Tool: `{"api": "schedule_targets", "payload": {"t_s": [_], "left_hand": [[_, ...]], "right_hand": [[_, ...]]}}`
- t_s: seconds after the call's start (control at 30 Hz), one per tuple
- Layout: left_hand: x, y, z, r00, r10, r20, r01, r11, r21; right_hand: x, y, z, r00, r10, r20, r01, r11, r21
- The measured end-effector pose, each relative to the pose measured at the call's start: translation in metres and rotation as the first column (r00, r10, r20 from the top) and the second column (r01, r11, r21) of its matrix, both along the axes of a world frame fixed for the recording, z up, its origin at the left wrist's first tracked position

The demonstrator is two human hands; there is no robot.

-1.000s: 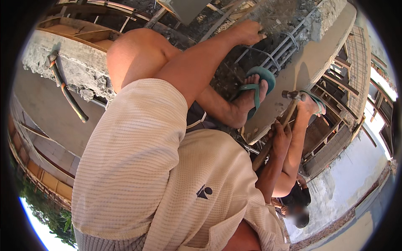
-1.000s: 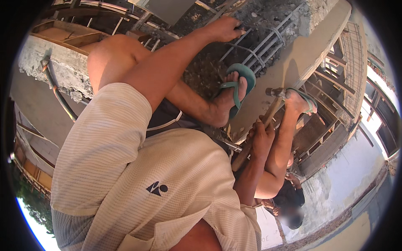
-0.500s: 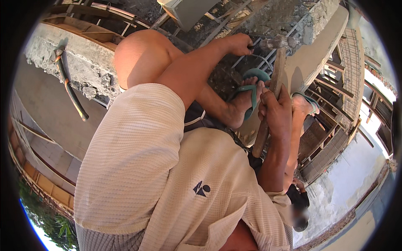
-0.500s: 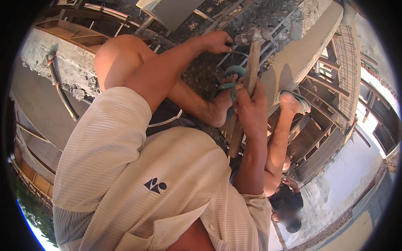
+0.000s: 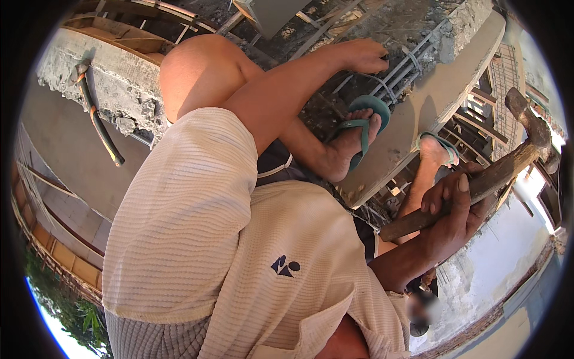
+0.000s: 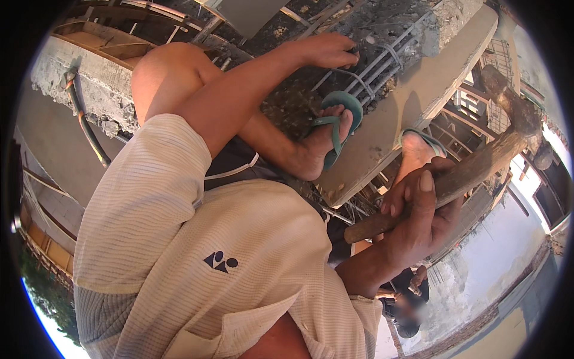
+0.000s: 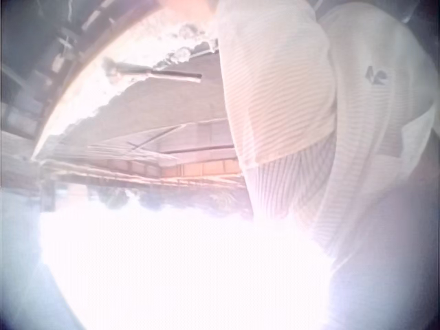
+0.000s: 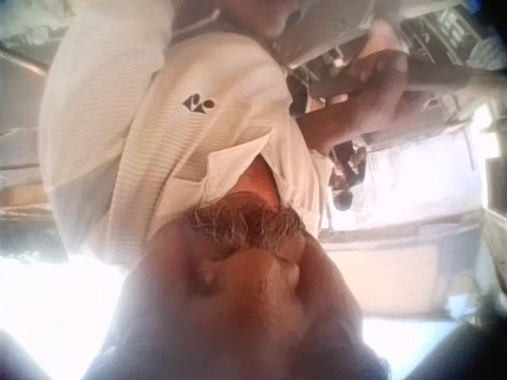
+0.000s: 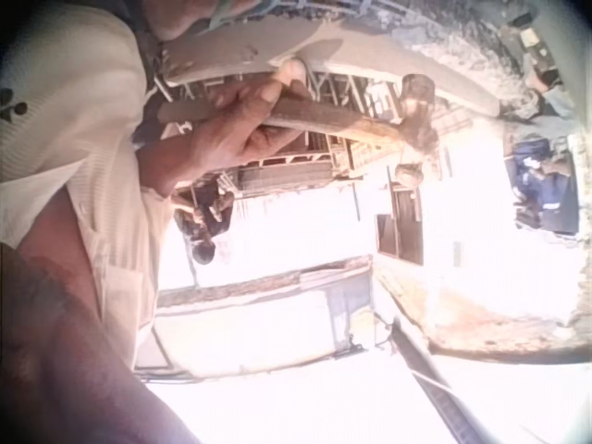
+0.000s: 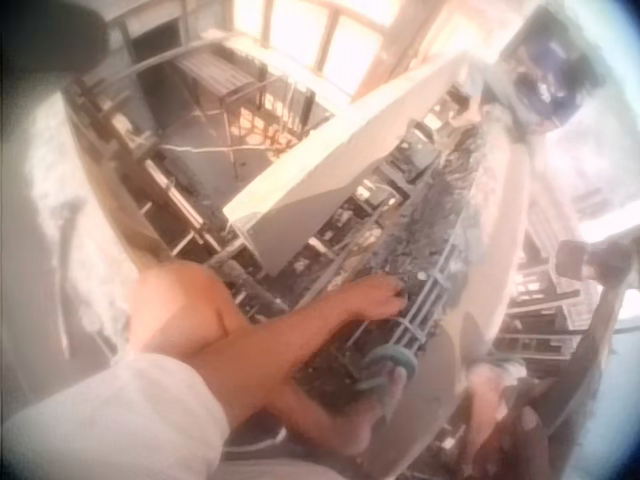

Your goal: The person constructs a concrete beam by positioning rebar, clearing debris by hand, and using a hammer to strike the concrete and rebar while sitting on the structure.

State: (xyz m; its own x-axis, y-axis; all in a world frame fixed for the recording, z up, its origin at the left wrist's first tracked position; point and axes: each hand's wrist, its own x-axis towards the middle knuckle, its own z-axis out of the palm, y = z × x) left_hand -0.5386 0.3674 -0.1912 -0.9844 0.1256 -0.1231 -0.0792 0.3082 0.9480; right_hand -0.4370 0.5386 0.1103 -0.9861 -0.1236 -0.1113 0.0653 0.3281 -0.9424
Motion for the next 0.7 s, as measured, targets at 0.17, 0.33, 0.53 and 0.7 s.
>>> {"api": "schedule_targets", "payload": {"t_s": [0.17, 0.33, 0.53, 0.7], "left_hand": [[0.008, 0.001, -0.008, 0.999, -0.012, 0.050, 0.008, 0.996, 0.090], [0.020, -0.004, -0.011, 0.999, -0.025, 0.031, 0.020, 0.990, 0.141], [0.023, -0.009, -0.005, 0.991, -0.115, 0.065, 0.109, 0.989, 0.095], [0.020, -0.002, -0.013, 0.989, -0.139, 0.051, 0.132, 0.984, 0.117]], "right_hand": [[0.011, -0.002, -0.019, 0.992, 0.050, 0.120, -0.055, 0.998, 0.034], [0.018, -0.024, 0.012, 0.994, 0.032, -0.108, -0.030, 0.999, 0.023], [-0.007, -0.031, -0.019, 0.920, 0.099, -0.380, -0.083, 0.995, 0.059], [-0.008, -0.017, -0.058, 0.857, 0.128, 0.500, -0.249, 0.951, 0.184]]}}
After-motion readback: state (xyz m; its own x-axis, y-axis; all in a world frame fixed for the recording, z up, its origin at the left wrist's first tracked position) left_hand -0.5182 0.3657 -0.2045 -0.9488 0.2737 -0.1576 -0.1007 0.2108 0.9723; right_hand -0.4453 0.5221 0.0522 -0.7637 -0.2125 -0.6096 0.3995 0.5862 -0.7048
